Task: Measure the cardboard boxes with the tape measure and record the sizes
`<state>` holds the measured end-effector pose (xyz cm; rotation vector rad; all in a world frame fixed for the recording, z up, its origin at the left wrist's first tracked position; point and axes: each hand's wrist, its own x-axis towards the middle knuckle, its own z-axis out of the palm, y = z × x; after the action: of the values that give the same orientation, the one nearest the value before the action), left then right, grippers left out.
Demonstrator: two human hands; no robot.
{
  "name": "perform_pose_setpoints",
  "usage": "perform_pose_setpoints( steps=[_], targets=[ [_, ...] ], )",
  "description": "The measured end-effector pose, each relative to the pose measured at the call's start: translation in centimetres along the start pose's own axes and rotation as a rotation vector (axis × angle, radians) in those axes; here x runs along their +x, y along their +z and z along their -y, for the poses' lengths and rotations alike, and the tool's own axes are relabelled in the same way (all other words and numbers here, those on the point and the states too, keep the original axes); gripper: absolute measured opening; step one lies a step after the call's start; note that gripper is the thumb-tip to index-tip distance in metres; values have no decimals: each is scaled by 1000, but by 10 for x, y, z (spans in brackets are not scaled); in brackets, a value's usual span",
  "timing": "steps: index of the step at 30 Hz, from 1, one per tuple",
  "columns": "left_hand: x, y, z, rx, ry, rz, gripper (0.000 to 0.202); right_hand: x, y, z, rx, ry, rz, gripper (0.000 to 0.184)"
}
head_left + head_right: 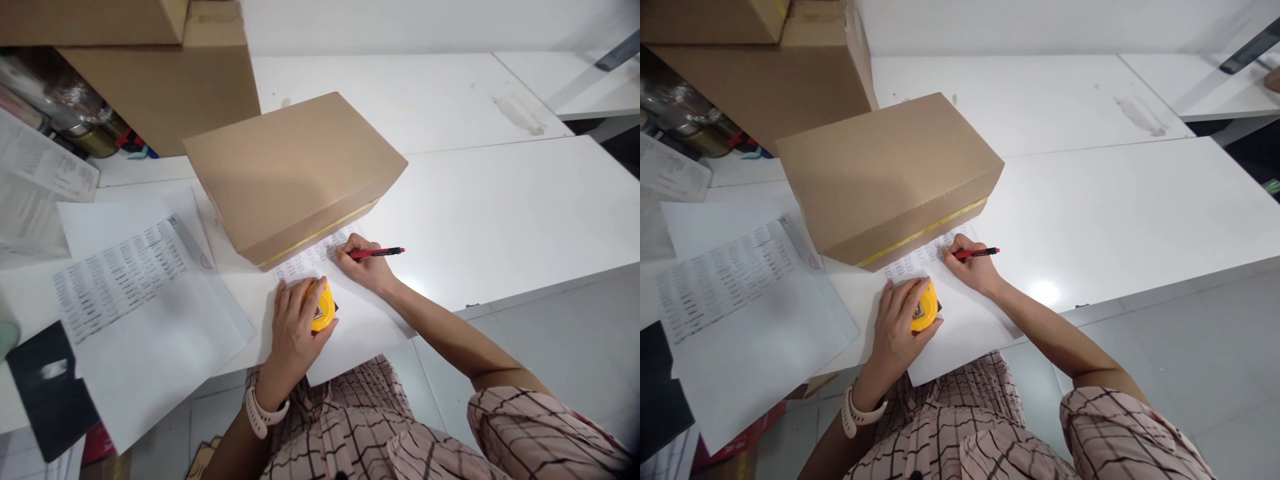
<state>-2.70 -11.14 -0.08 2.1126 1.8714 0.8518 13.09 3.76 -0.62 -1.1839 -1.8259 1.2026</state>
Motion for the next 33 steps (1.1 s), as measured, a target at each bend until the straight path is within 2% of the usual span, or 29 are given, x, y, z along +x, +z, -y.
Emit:
perform_pose_setpoints(
  steps=[33],
  targets=[
    [-1, 2, 2, -5, 2, -8, 65, 5, -1, 2, 23, -12, -74, 30]
  ],
)
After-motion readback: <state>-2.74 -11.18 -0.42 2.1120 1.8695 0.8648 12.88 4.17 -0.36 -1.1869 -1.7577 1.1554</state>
